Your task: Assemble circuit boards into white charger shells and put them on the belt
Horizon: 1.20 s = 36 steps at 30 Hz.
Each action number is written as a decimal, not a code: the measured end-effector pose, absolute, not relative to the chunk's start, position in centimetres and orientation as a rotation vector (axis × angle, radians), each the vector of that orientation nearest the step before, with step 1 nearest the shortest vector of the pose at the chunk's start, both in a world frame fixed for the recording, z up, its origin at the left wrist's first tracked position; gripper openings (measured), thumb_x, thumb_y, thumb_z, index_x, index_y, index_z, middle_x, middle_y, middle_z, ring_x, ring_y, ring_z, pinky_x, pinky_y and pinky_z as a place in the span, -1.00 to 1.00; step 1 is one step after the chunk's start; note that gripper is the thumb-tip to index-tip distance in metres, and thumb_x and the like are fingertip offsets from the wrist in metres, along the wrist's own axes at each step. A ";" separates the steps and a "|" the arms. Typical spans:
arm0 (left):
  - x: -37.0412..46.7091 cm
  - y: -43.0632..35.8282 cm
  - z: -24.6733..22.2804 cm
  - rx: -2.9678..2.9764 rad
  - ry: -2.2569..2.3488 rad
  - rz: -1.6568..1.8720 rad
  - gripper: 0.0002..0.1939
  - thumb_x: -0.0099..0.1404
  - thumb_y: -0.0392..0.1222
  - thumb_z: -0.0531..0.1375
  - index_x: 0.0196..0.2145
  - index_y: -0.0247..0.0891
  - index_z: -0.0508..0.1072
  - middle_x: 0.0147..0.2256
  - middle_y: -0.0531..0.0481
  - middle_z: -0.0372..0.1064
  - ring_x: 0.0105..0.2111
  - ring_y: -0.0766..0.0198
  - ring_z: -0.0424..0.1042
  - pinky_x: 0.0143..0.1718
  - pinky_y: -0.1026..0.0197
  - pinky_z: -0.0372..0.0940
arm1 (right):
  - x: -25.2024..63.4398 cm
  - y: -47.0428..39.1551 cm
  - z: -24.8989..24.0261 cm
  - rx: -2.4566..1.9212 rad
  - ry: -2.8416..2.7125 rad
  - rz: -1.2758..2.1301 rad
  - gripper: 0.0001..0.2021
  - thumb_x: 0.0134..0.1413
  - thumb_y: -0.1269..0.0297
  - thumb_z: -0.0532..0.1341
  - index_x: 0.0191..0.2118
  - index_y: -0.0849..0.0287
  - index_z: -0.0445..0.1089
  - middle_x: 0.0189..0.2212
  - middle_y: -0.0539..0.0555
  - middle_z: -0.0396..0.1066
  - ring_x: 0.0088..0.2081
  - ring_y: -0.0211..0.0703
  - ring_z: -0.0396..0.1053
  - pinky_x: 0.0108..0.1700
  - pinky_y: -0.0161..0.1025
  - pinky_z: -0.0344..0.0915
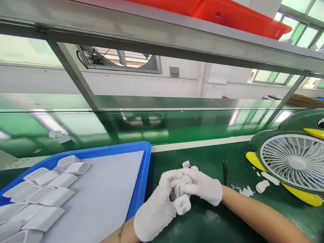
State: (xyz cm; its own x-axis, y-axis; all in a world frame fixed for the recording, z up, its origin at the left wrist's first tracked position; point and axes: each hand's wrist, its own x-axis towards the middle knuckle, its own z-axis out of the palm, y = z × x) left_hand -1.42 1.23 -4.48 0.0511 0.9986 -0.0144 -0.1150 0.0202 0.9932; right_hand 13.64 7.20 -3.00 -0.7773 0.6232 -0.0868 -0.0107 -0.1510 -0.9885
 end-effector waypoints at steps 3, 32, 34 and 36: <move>-1.2 1.6 -3.3 1.126 1.060 1.251 -0.53 -0.15 -0.38 0.33 -0.25 -0.11 0.33 -0.23 0.01 0.36 -0.48 0.34 0.39 -0.60 0.32 0.32 | 13.8 7.7 -2.6 -0.629 -1.410 2.213 -0.53 0.12 -0.12 0.14 -0.06 0.17 0.38 -0.34 0.06 0.40 -0.36 -0.23 0.36 -0.27 -0.23 0.34; -9.3 8.0 -0.4 1.530 1.408 1.271 -0.34 0.01 -0.44 0.25 0.09 -0.23 0.24 -0.07 -0.14 0.46 -0.04 0.07 0.45 -0.01 0.09 0.32 | 6.8 14.9 0.0 -0.864 -2.119 1.210 -0.66 -0.09 0.35 0.35 -0.12 0.12 0.39 -0.16 0.01 0.42 -0.14 -0.15 0.37 -0.03 -0.18 0.30; -12.6 7.9 1.5 1.604 1.590 1.267 -0.54 0.03 -0.47 0.28 -0.09 -0.21 0.43 0.02 -0.12 0.41 0.10 0.02 0.32 0.12 0.07 0.19 | 7.2 17.6 0.3 -0.975 -2.125 1.073 -0.69 -0.03 0.37 0.33 -0.10 0.13 0.38 -0.13 0.03 0.40 -0.14 -0.15 0.36 -0.02 -0.15 0.29; -16.1 7.0 3.4 1.602 1.820 1.276 -0.80 0.16 -0.39 0.26 -0.22 -0.28 0.47 -0.01 -0.11 0.41 0.06 0.03 0.35 0.08 0.03 0.23 | 8.4 20.7 0.6 -1.115 -2.093 0.938 -0.73 0.03 0.39 0.31 -0.11 0.18 0.38 -0.10 0.08 0.38 -0.08 -0.12 0.33 0.05 -0.09 0.24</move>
